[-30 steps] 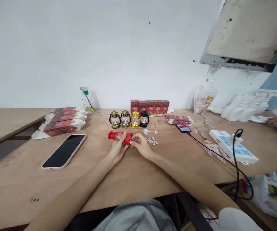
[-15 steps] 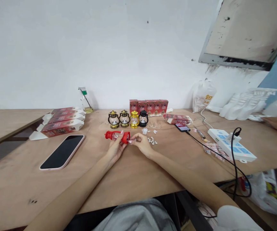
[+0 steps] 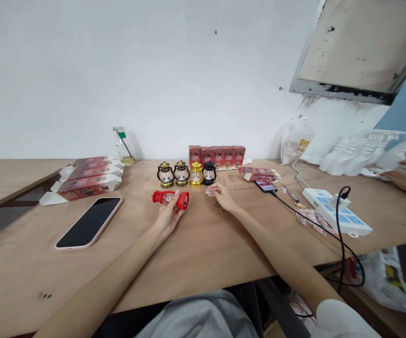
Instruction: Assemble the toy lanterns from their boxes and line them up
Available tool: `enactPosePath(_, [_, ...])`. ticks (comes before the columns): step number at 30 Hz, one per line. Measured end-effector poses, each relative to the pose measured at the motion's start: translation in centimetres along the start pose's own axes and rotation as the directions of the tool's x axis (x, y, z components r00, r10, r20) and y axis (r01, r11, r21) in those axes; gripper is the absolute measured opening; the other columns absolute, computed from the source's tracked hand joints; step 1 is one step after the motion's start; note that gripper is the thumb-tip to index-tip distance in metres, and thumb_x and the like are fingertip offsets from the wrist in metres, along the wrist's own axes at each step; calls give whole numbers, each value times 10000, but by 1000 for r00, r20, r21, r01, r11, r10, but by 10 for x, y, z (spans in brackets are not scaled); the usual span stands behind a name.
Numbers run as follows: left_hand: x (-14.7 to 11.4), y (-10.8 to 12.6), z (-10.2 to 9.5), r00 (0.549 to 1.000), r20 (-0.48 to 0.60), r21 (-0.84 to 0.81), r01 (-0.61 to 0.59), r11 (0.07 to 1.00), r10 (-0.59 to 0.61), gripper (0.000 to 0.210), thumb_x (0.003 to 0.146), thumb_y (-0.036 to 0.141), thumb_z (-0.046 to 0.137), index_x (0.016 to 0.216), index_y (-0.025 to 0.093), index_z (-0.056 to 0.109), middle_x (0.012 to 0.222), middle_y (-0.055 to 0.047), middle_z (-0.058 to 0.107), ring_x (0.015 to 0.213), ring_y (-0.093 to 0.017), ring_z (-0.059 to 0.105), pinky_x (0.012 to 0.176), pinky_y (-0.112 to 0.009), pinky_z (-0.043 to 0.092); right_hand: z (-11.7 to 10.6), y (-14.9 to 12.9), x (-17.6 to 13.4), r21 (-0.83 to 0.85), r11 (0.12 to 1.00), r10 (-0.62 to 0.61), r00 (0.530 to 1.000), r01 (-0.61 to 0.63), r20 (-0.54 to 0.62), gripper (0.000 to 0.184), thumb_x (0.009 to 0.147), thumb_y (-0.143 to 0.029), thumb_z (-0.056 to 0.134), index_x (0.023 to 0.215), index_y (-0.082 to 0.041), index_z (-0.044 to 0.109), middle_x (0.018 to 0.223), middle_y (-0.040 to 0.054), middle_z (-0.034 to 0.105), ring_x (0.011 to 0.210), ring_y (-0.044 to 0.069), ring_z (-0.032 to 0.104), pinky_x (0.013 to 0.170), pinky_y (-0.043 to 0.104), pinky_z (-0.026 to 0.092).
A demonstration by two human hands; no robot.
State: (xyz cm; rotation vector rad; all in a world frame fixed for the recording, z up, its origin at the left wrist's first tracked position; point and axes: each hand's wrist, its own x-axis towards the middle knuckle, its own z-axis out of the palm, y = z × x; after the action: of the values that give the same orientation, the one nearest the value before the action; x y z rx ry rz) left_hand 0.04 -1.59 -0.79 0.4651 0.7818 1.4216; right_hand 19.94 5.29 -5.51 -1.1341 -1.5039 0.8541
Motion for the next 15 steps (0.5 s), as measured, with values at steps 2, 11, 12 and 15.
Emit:
enactPosePath(2, [0, 0, 0, 1000, -5, 6, 7, 1000, -6, 102, 762, 169, 648, 806, 146, 559, 746, -33, 675, 690, -127, 667, 662, -232, 561, -5, -1, 1, -108, 994, -34, 999, 31, -26, 224, 754, -101, 419, 911, -190, 552, 905, 39, 652, 839, 134, 623, 805, 330, 488])
enactPosePath(11, [1, 0, -2, 1000, -3, 9, 0, 1000, 0, 82, 771, 167, 635, 815, 152, 568, 772, -29, 676, 716, -127, 665, 699, -249, 555, -27, -15, -5, -726, 687, -71, 992, -27, -105, 497, 777, -106, 406, 1273, -123, 421, 1343, 147, 453, 1301, 265, 336, 1030, 440, 307])
enactPosePath(12, [2, -1, -2, 1000, -4, 9, -1, 1000, 1, 94, 763, 171, 645, 817, 153, 570, 774, -27, 675, 715, -125, 665, 712, -254, 554, -26, -17, -7, -761, 648, -59, 993, -40, -102, 531, 784, -117, 410, 1314, -109, 380, 1401, 158, 379, 1330, 280, 283, 1036, 442, 297])
enactPosePath(15, [2, 0, -2, 1000, -8, 8, 3, 1000, -3, 107, 754, 174, 656, 818, 150, 574, 769, -26, 673, 698, -122, 664, 710, -257, 555, -21, -22, -10, -830, 558, -62, 996, -18, -63, 547, 795, -131, 410, 1339, -93, 365, 1444, 162, 309, 1344, 282, 259, 1047, 429, 279])
